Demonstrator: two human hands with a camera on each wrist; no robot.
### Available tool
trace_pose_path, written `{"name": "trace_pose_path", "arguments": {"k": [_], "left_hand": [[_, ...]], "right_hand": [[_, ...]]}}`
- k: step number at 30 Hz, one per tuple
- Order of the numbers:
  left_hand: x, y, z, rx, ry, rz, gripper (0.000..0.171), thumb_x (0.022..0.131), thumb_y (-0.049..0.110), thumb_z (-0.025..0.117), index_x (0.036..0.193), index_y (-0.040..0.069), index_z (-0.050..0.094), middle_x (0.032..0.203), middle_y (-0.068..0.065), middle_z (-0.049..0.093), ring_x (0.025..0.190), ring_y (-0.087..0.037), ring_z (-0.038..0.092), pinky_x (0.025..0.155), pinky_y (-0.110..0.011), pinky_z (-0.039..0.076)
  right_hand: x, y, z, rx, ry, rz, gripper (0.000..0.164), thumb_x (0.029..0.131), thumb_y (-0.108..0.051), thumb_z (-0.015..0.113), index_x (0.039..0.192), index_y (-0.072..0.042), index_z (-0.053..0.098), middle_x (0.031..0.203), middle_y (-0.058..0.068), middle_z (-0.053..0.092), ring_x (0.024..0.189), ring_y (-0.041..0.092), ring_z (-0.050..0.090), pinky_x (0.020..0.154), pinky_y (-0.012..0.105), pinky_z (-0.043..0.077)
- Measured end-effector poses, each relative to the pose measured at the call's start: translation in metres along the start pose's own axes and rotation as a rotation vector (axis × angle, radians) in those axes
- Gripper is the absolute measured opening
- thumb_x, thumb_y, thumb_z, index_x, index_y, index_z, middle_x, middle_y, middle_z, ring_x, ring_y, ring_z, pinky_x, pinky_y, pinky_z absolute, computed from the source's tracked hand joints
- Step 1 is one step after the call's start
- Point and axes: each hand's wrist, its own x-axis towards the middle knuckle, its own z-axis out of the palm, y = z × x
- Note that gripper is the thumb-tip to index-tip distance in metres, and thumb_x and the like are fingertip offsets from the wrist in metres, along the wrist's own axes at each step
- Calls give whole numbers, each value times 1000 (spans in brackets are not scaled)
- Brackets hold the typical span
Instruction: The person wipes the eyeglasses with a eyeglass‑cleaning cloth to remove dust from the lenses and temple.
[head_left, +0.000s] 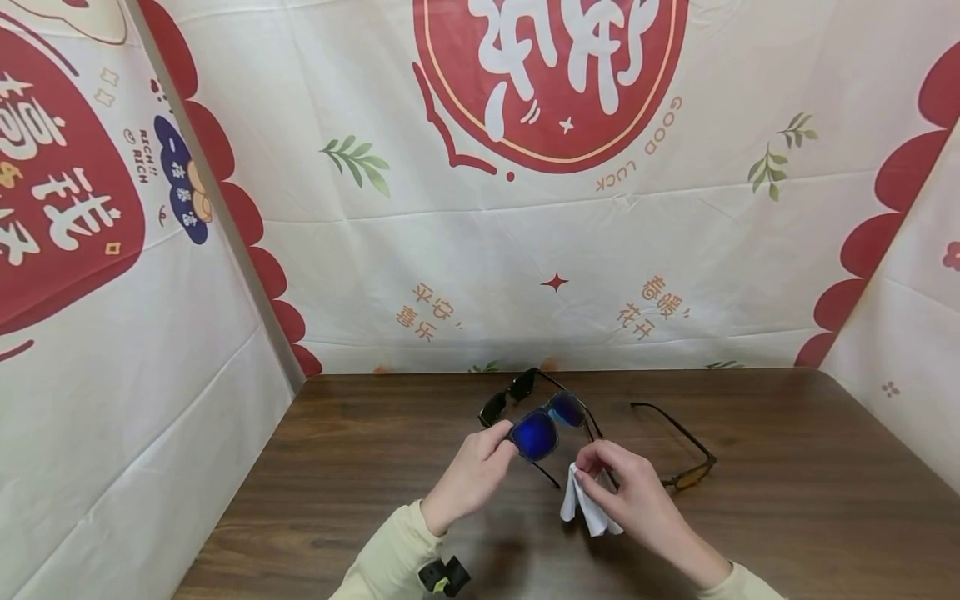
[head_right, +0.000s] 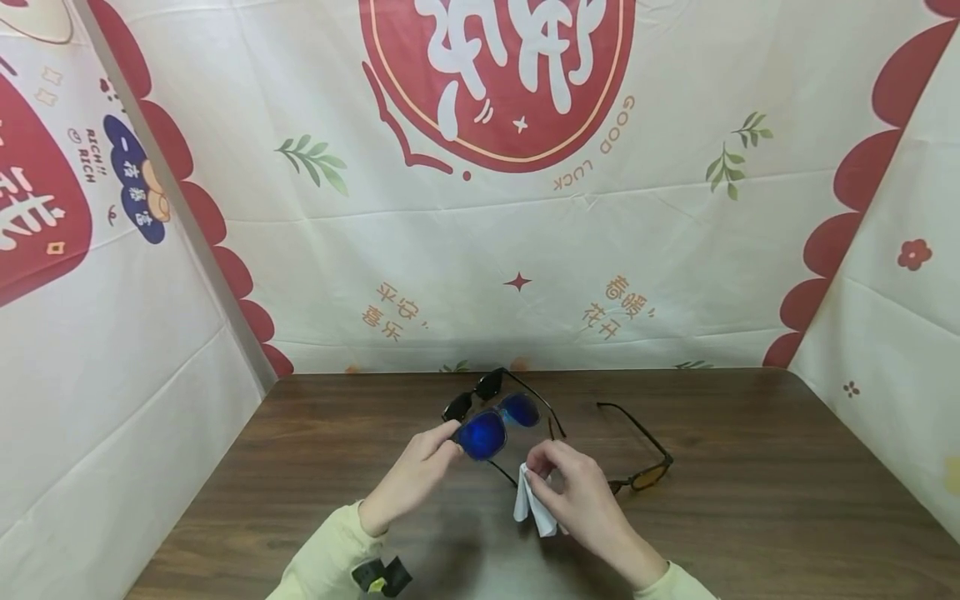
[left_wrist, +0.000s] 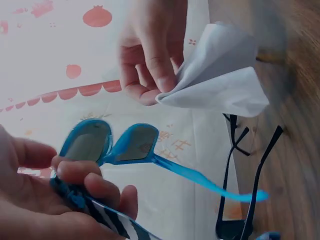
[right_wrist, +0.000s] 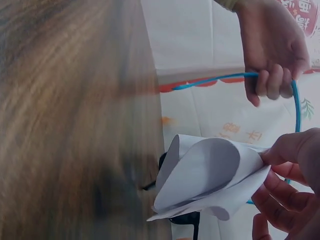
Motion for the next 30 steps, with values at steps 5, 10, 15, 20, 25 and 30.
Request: {"name": "trace_pose_path", "arguments": {"k": [5, 10, 15, 20, 25, 30], "left_hand": [[4, -4, -1, -35, 58, -5, 14, 94, 5, 44, 82, 7, 51, 67, 5, 48, 58, -6, 43, 54, -23, 35], [7, -9, -1, -145, 112, -6, 14, 99, 4, 40, 94, 5, 54, 85, -5, 65, 79, -15, 65, 66, -30, 49], [11, -13, 0, -169, 164, -26, 20, 102, 6, 37, 88, 3, 51, 70, -5, 57, 75, -21, 68, 69, -32, 53], [14, -23, 3, -76, 215, -88, 27, 102, 9, 36, 83, 2, 54, 66, -4, 63, 65, -13, 61, 58, -26, 46], [16, -33, 6, 36, 236, -131, 32, 101, 10, 36, 75, 4, 55, 60, -1, 62, 53, -10, 47, 49, -24, 35], [17, -44, 10, 95, 255, -132, 35, 99, 11, 39, 68, 8, 55, 55, 2, 61, 47, -9, 45, 45, -25, 34]], "right_hand": [[-2, -4, 6, 40, -23, -6, 34, 72, 13, 74, 86, -15, 61, 82, -12, 58, 71, 4, 57, 61, 24, 50], [-2, -7, 11, 62, -42, -20, 35, 73, 14, 73, 87, -15, 61, 83, -10, 60, 71, 4, 57, 61, 24, 50], [0, -12, 16, 76, -51, -14, 33, 74, 12, 74, 88, -16, 61, 83, -11, 59, 71, 4, 57, 60, 25, 50], [3, -19, 19, 1, -50, 12, 29, 76, 7, 75, 87, -17, 62, 82, -14, 58, 71, 2, 55, 60, 28, 50], [7, -27, 19, -187, -29, 36, 27, 75, 1, 76, 85, -20, 62, 81, -18, 54, 71, 2, 53, 61, 26, 46], [14, -36, 20, -291, 9, 37, 28, 73, -1, 78, 84, -21, 62, 79, -16, 54, 68, 5, 53, 57, 23, 44]]}}
